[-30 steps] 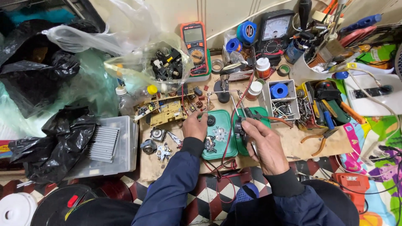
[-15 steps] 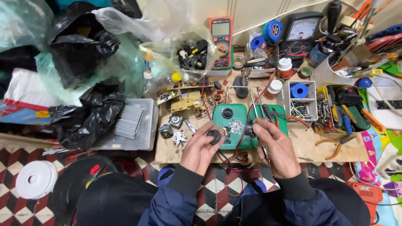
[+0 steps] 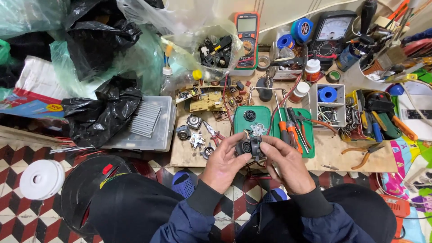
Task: Sorting and organizing various small electronic components like motors, bearings, and gears from a bag into a storage tray.
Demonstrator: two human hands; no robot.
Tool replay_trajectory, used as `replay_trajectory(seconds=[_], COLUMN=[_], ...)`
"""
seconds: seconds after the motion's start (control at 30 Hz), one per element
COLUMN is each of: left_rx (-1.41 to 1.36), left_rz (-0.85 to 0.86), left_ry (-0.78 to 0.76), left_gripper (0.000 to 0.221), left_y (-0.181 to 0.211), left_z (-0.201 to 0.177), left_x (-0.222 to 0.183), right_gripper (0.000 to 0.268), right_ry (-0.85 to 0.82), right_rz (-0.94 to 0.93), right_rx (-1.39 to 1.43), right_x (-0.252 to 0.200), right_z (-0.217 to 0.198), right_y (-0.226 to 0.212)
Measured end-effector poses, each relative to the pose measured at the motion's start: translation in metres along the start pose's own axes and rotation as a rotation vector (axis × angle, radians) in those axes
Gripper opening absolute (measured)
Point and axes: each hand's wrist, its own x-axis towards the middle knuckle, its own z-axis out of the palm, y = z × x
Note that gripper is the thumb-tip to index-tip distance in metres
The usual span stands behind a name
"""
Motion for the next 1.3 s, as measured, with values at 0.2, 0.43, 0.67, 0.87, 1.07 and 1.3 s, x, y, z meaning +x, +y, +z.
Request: replay_trajectory(seconds=[0.2,0.43,0.67,0.87,1.07,1.3], left_rx=[-0.081,-0.02,0.138,0.108,0.091,0.22], left_rz=[0.029,0.058,0.084,0.021,-0.025,-0.013], left_ry=[0.186,0.215,0.2,0.163,0.13,0.099], left_gripper=[0.069,0.061,0.062,0.06,0.058,0.058], left_y=[-0.017,-0.015,-0.008,-0.007,-0.002,-0.008], left_z=[0.0,-0.004,-0.002,-0.006,-0.01,-0.011], left_x=[0.004,0.0,-0.004,-0.003,-0.004,-0.002], right_gripper=[0.052,0.047,0.044,0.048,0.048,0.043], right_ry=[-0.103,-0.12,-0.12,-0.146,-0.178,-0.171], right_rz=[0.021,0.0,-0.047,-0.071,-0.037,0.029], right_rx=[0.098,0.049,0.01,-0.014,-0.017,-0.022], right_x=[-0.006,-0.003,0.002,0.005,0.005,0.005], right_z=[0.006,-0.002,-0.006,-0.01,-0.013,-0.013], right_y=[-0.014,0.0,0.012,0.019,0.017,0.014])
